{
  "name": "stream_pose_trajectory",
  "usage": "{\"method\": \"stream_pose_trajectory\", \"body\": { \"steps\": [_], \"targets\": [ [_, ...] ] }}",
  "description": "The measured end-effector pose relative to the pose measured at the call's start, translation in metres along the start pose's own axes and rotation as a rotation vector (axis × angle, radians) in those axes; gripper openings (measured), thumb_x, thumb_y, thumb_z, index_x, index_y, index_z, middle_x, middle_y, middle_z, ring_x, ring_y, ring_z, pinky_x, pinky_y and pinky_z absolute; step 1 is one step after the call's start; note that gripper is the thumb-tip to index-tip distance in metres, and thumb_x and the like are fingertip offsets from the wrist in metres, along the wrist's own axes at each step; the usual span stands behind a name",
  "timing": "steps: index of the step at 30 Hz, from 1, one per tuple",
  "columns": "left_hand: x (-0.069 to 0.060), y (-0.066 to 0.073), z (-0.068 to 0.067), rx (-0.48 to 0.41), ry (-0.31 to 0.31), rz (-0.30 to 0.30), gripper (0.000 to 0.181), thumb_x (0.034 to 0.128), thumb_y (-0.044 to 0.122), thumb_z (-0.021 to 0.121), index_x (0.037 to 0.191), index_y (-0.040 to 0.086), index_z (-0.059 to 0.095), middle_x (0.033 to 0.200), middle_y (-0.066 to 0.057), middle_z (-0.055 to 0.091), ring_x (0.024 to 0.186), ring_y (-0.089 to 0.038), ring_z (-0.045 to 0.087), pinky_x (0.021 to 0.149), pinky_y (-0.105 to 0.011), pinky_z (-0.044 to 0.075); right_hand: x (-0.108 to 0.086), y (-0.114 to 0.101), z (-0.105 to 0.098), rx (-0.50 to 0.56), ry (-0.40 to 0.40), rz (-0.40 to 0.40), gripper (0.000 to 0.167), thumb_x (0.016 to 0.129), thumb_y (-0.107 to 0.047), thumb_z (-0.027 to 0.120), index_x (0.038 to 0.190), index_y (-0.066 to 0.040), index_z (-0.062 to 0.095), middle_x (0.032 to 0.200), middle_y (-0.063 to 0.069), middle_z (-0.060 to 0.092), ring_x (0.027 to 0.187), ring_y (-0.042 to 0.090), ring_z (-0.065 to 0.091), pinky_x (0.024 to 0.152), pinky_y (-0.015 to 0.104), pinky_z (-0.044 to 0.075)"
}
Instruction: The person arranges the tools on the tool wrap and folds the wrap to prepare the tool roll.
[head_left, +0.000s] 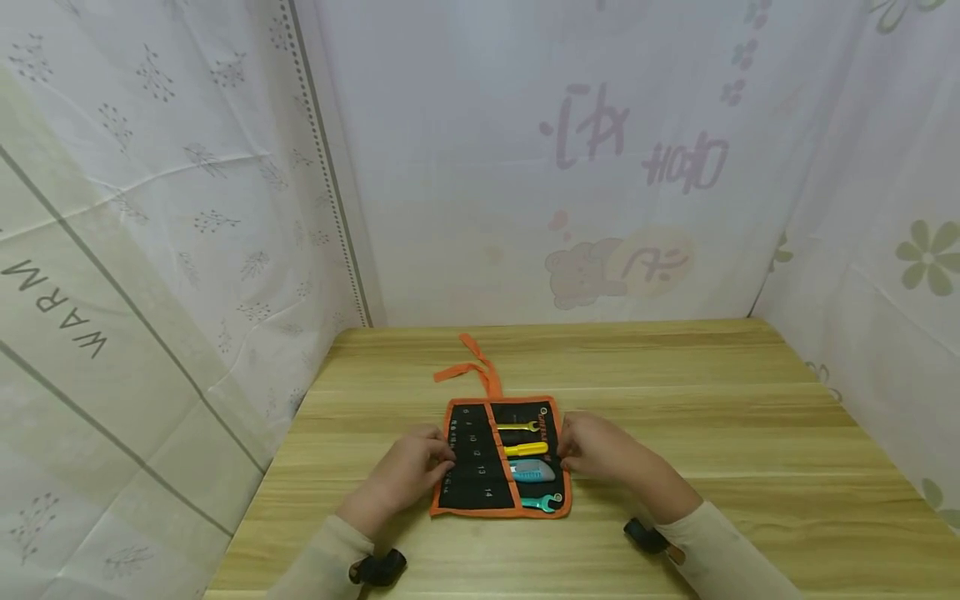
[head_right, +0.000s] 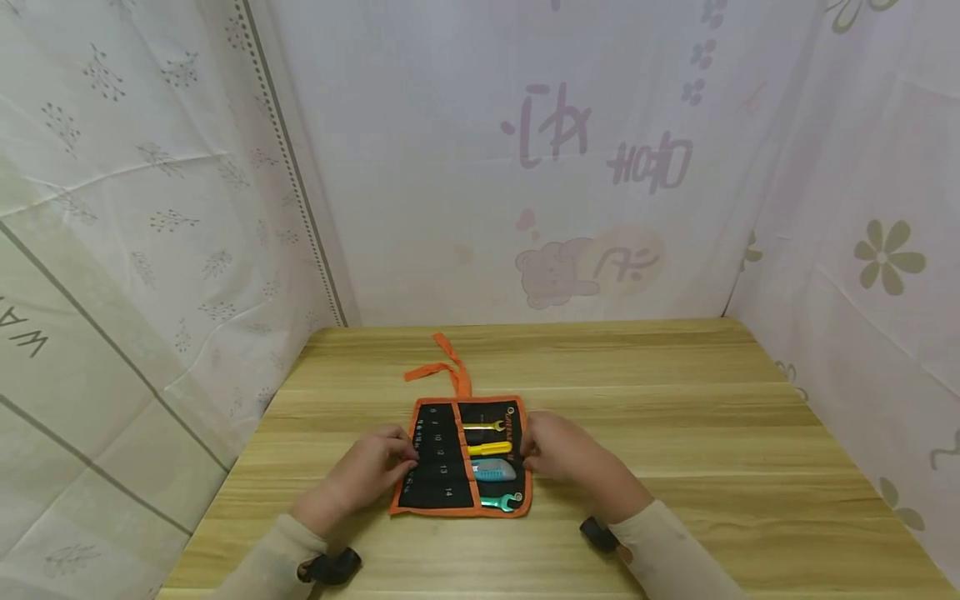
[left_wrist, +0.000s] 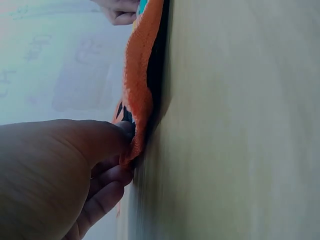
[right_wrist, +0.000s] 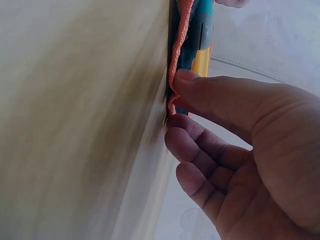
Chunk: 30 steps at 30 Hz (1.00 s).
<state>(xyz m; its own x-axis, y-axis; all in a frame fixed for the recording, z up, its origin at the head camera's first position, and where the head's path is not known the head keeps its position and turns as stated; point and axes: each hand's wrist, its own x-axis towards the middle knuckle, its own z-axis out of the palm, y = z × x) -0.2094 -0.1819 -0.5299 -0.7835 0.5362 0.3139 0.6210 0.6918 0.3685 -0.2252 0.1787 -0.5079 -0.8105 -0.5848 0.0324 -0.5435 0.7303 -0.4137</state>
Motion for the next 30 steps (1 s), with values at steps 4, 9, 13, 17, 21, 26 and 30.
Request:
{"method": "stream_pose_trajectory", "body": {
  "steps": [4,9,13,17,21,26,30],
  "targets": [
    [0.004,0.007,0.004,0.018,-0.011,0.007,0.005,0.0901,0.014,0.085,0.09,0.016,0.081,0.092,0.009,0.061,0.083,-0.006,0.057,0.077,-0.03,0.055,-0.008,0.005,0.001,-0.02,0.01,0.015,0.009,0.086,-0.014,0.088,0.086,-0.019,0.081,0.088,-0.011,0.055,0.076,0.005,0.05,0.068,0.026,0.049],
    [0.01,0.016,0.01,0.027,-0.006,0.017,0.006,0.0909,0.013,0.084,0.091,0.016,0.08,0.093,0.009,0.061,0.081,-0.006,0.059,0.076,-0.028,0.056,-0.02,0.01,-0.003,-0.008,0.024,0.004,0.009,0.086,-0.012,0.088,0.086,-0.017,0.081,0.088,-0.01,0.053,0.076,0.005,0.049,0.067,0.026,0.049],
    [0.014,0.023,0.014,0.031,0.015,0.033,0.008,0.0898,0.01,0.085,0.091,0.016,0.079,0.093,0.008,0.062,0.084,-0.009,0.061,0.079,-0.03,0.057,-0.028,0.013,-0.007,0.018,0.04,-0.01,0.009,0.086,-0.01,0.087,0.087,-0.016,0.081,0.088,-0.009,0.054,0.076,0.004,0.05,0.068,0.026,0.05],
    [0.017,0.029,0.019,0.049,0.011,0.042,0.008,0.0903,0.01,0.084,0.091,0.016,0.079,0.094,0.007,0.062,0.086,-0.011,0.061,0.08,-0.031,0.057,-0.037,0.016,-0.009,0.027,0.041,0.005,0.009,0.087,-0.01,0.087,0.087,-0.017,0.081,0.088,-0.01,0.055,0.077,0.004,0.051,0.068,0.027,0.05],
    [0.018,0.034,0.023,0.068,0.001,0.042,0.007,0.0913,0.011,0.083,0.092,0.017,0.079,0.094,0.008,0.061,0.087,-0.01,0.061,0.081,-0.029,0.057,-0.043,0.02,-0.009,0.049,0.051,0.007,0.01,0.087,-0.011,0.087,0.085,-0.018,0.08,0.088,-0.009,0.054,0.076,0.006,0.052,0.067,0.027,0.049],
    [0.018,0.035,0.025,0.069,-0.001,0.045,0.005,0.092,0.012,0.083,0.092,0.016,0.08,0.095,0.008,0.061,0.088,-0.01,0.061,0.082,-0.029,0.056,-0.046,0.02,-0.008,0.058,0.072,0.005,0.012,0.086,-0.011,0.088,0.085,-0.02,0.08,0.088,-0.01,0.054,0.077,0.007,0.053,0.067,0.027,0.049],
    [0.014,0.036,0.022,0.07,0.016,0.039,0.005,0.0915,0.012,0.083,0.092,0.016,0.08,0.095,0.006,0.063,0.087,-0.011,0.061,0.08,-0.03,0.057,-0.046,0.019,-0.005,0.052,0.082,-0.018,0.011,0.086,-0.01,0.087,0.09,-0.019,0.082,0.089,-0.01,0.056,0.079,0.006,0.053,0.069,0.028,0.051]
  ]
}}
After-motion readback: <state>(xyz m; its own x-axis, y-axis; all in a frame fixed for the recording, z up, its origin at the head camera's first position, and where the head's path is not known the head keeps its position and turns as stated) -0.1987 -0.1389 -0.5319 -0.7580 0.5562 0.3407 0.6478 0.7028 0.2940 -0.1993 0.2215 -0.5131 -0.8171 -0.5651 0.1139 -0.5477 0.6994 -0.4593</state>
